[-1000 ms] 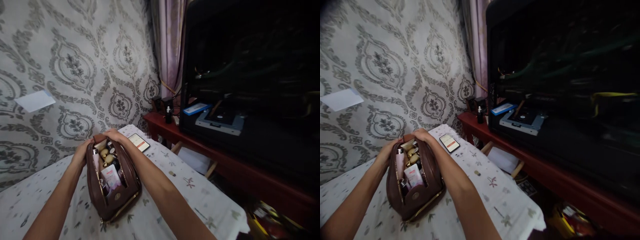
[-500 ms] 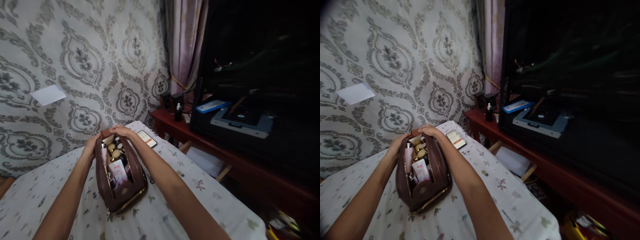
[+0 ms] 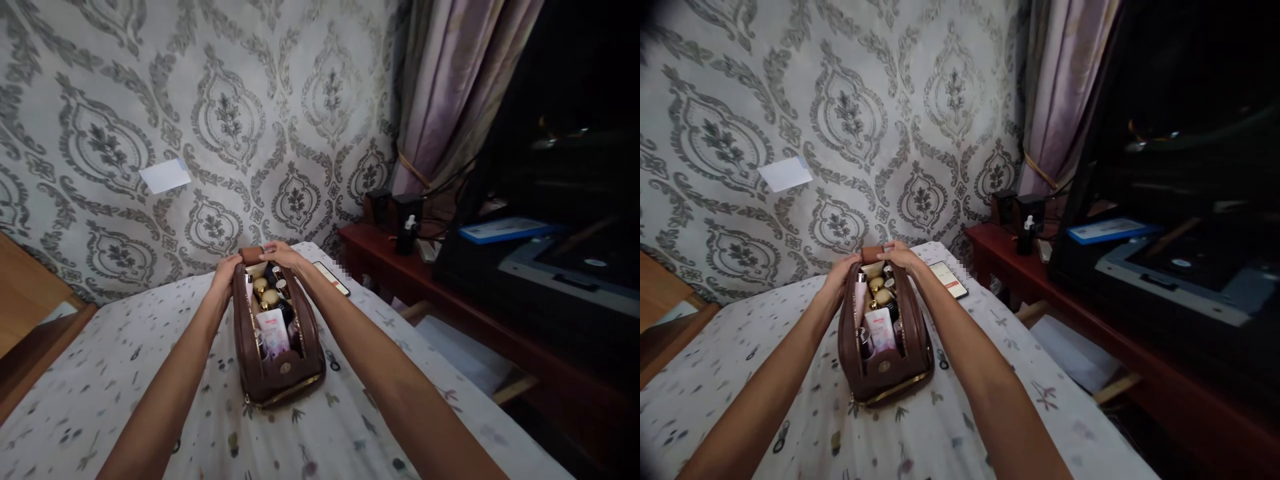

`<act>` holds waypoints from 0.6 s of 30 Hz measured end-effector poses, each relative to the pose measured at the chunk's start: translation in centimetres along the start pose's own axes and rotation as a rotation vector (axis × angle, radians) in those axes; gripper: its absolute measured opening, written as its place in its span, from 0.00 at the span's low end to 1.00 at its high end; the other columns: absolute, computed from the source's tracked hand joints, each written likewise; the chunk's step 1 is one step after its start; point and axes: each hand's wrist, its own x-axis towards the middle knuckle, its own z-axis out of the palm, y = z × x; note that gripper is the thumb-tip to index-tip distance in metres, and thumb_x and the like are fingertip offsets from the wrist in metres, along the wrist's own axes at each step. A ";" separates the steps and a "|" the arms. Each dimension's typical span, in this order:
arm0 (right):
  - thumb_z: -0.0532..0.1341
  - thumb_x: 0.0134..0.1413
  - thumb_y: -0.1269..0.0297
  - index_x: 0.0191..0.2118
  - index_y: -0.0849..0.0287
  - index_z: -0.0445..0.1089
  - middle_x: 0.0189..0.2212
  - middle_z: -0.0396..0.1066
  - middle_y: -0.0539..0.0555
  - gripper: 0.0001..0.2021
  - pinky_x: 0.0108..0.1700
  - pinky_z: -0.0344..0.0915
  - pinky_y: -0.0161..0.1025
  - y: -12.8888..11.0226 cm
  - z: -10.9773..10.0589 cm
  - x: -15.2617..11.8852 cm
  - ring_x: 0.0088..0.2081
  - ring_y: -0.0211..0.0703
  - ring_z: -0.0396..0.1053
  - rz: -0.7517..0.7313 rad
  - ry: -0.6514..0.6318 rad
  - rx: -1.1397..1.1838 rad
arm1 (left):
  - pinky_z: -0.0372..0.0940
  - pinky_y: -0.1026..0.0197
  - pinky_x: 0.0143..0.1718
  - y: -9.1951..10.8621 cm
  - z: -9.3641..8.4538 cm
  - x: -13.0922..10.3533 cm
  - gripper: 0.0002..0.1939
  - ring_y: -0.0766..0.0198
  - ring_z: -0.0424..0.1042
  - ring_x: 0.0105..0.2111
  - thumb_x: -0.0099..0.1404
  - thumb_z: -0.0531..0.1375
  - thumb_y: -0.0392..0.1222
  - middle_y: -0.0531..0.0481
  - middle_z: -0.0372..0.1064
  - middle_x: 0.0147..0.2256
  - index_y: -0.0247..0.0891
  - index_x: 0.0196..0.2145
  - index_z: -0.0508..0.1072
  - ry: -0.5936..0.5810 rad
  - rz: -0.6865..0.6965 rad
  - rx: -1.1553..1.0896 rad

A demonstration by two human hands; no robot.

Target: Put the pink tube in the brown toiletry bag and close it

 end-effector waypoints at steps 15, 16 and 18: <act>0.76 0.37 0.63 0.29 0.59 0.74 0.22 0.74 0.48 0.13 0.27 0.65 0.33 0.3 0.0 0.0 0.24 0.37 0.68 -0.036 -0.154 0.083 | 0.64 0.62 0.30 0.3 -0.1 0.1 0.13 0.65 0.69 0.22 0.44 0.66 0.38 0.55 0.75 0.24 0.38 0.32 0.77 -0.039 0.058 -0.031; 0.75 0.37 0.63 0.28 0.59 0.73 0.21 0.73 0.47 0.13 0.27 0.65 0.32 0.4 0.0 0.0 0.24 0.36 0.68 -0.046 -0.152 0.087 | 0.65 0.62 0.31 0.3 -0.1 0.0 0.14 0.65 0.70 0.23 0.44 0.67 0.39 0.54 0.76 0.25 0.37 0.33 0.78 -0.041 0.061 -0.042; 0.75 0.37 0.63 0.27 0.59 0.72 0.21 0.72 0.45 0.13 0.28 0.65 0.32 0.4 0.1 0.0 0.24 0.35 0.67 -0.070 -0.146 0.093 | 0.66 0.61 0.33 0.3 -0.1 -0.3 0.16 0.64 0.72 0.25 0.45 0.67 0.40 0.52 0.78 0.28 0.37 0.35 0.79 -0.044 0.064 -0.062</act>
